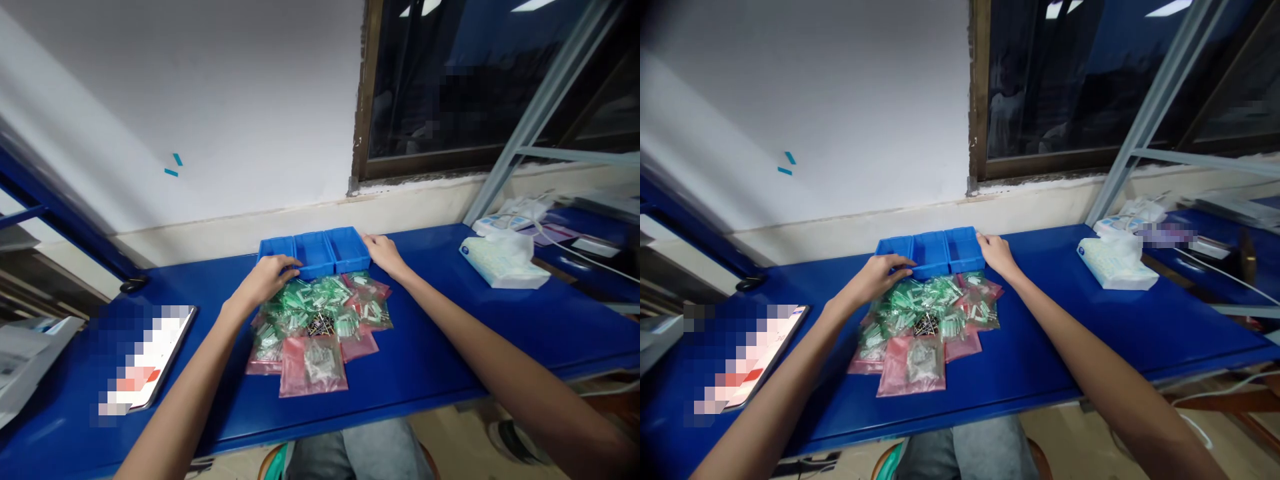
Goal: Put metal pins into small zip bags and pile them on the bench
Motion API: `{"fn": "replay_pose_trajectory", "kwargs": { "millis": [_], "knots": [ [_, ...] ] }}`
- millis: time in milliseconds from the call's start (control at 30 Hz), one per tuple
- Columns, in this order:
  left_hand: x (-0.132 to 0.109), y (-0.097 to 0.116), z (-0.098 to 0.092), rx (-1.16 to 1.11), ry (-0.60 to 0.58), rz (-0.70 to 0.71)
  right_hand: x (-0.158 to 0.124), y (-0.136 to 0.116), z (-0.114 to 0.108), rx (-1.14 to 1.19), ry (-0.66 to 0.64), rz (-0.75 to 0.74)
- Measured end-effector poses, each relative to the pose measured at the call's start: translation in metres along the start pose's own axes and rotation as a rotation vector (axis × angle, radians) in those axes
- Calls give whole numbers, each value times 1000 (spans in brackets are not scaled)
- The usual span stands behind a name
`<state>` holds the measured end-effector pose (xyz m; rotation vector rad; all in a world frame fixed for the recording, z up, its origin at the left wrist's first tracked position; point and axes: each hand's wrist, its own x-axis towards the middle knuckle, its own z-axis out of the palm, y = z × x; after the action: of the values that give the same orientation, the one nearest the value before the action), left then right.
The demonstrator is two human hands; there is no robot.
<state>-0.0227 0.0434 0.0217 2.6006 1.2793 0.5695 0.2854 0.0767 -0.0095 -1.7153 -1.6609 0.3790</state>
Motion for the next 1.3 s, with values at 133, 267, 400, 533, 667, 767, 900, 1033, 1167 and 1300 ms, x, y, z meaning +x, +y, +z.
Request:
{"fn": "replay_pose_trajectory", "kwargs": {
  "millis": [133,267,400,533,667,767,900,1033,1167,1300],
  "knots": [
    [5,0,-2,-9,-9,45,-2,-2,-1,9,-28,-14],
    [3,-1,2,-21,11,67,-3,-3,0,32,-43,-4],
    [1,-2,2,-25,-10,45,-5,-4,-1,69,-56,28],
    [0,0,-1,-17,2,32,-7,-2,-1,117,-60,48],
    [-1,0,0,-24,6,15,-9,-2,-1,172,-84,56],
    [-1,0,-4,-34,7,27,-8,-4,-5,155,-96,59],
    [-18,12,-23,39,118,-12,-9,-7,-20,46,-10,-26],
    [-71,41,-30,12,307,-106,-48,7,-37,-105,150,-259],
    [-135,63,2,-41,540,-367,-124,30,-37,-219,255,-347],
    [-164,62,30,-10,684,-507,-172,36,-33,-413,278,-381]
  ]
}}
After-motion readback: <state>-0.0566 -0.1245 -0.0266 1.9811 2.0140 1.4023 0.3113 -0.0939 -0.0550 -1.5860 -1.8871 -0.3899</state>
